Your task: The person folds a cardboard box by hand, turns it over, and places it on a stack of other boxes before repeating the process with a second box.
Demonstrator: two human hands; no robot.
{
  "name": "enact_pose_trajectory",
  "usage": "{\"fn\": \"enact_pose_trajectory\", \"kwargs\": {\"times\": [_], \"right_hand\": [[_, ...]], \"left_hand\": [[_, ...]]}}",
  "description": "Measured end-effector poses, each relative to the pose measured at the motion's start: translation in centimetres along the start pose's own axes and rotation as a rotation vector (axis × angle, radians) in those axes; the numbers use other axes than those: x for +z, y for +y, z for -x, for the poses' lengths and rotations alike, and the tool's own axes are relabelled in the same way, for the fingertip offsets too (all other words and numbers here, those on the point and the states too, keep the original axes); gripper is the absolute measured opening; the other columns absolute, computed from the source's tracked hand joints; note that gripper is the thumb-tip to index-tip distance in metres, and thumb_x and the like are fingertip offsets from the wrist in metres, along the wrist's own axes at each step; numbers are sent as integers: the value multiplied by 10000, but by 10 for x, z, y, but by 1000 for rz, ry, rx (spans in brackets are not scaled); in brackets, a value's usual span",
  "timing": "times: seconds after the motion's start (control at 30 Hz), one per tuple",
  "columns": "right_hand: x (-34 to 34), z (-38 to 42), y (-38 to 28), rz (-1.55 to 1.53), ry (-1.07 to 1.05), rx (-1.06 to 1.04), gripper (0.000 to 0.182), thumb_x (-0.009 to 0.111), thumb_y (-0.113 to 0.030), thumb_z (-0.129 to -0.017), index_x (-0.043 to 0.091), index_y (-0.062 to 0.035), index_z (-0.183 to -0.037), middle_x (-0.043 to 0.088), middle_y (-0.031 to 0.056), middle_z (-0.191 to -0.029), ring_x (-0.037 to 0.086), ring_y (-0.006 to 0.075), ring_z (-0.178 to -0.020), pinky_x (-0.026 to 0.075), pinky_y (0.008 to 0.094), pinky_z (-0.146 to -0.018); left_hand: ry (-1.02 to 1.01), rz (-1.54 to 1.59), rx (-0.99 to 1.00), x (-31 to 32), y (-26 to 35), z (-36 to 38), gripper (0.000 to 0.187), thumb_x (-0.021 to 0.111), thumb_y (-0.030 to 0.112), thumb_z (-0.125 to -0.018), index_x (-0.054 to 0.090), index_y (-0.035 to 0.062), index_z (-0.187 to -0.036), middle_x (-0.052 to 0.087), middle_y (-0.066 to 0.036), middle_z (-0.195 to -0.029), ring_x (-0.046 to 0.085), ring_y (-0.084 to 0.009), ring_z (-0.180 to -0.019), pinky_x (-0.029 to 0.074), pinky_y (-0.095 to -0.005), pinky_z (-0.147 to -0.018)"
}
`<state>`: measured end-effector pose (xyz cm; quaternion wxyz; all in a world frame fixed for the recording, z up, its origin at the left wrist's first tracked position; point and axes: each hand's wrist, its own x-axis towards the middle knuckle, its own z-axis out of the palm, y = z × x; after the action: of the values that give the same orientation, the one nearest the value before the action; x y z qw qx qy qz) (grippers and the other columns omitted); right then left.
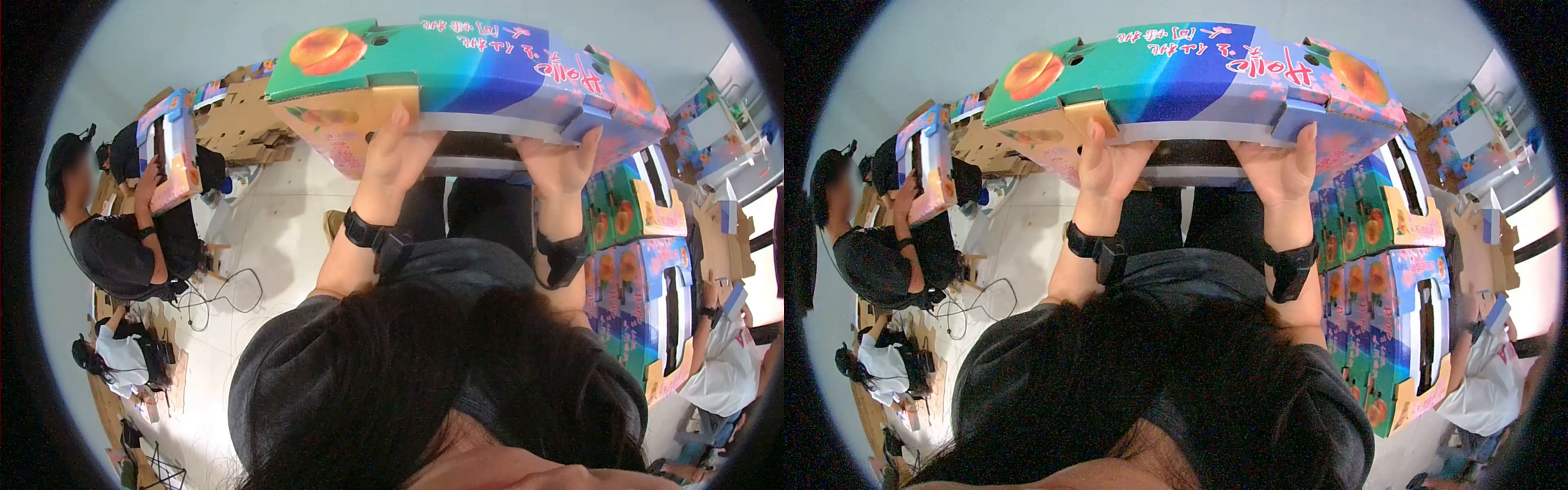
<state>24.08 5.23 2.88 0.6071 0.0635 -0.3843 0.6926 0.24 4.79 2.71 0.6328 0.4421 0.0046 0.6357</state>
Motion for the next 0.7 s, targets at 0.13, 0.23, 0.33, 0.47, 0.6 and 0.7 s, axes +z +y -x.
{"fn": "enact_pose_trajectory", "kwargs": {"times": [0.13, 0.23, 0.33, 0.47, 0.6, 0.7], "right_hand": [[30, 1, 8, 35, 255, 13, 737, 611, -664, -912, 489, -158, -1434, 569, 65, -1382, 504, 283, -1296, 357, 531, -1115], [46, 3, 5, 202, 443, -18, 745, 570, -670, -939, 471, -113, -1424, 571, 102, -1344, 537, 294, -1242, 396, 515, -1084], [64, 3, 1, 224, 544, -33, 715, 558, -636, -963, 469, -91, -1417, 553, 119, -1356, 525, 295, -1250, 381, 516, -1099], [83, 7, -8, 143, 550, 22, 690, 580, -593, -968, 466, -85, -1420, 544, 125, -1372, 514, 307, -1278, 344, 535, -1142], [94, 15, -12, -43, 476, 104, 660, 623, -538, -961, 477, -90, -1423, 543, 123, -1405, 502, 326, -1312, 269, 628, -1181], [102, 19, -14, -94, 405, 96, 650, 649, -526, -948, 495, -101, -1416, 541, 126, -1429, 488, 338, -1340, 231, 692, -1178]], "left_hand": [[13, 14, 17, 4, -2, -3, 750, 705, 500, -924, 409, 126, -1504, 501, -95, -1483, 456, -298, -1384, 348, -514, -1158], [20, 40, 9, 5, -2, -6, 716, 698, 481, -936, 420, 130, -1495, 504, -95, -1479, 459, -297, -1383, 352, -516, -1156], [-4, 170, 24, 6, -2, -10, 578, 675, 317, -979, 453, 93, -1463, 516, -86, -1470, 466, -294, -1378, 330, -540, -1180], [54, 60, 26, 8, -2, -10, 707, 695, 468, -942, 422, 105, -1485, 498, -100, -1486, 460, -299, -1382, 343, -525, -1171], [10, 58, -5, 5, -4, -1, 769, 732, 462, -912, 408, 77, -1493, 492, -114, -1493, 459, -310, -1384, 335, -534, -1180], [-32, 82, -25, 5, -3, 9, 729, 793, 357, -866, 462, 87, -1456, 536, -95, -1448, 474, -307, -1371, 335, -549, -1180]]}}
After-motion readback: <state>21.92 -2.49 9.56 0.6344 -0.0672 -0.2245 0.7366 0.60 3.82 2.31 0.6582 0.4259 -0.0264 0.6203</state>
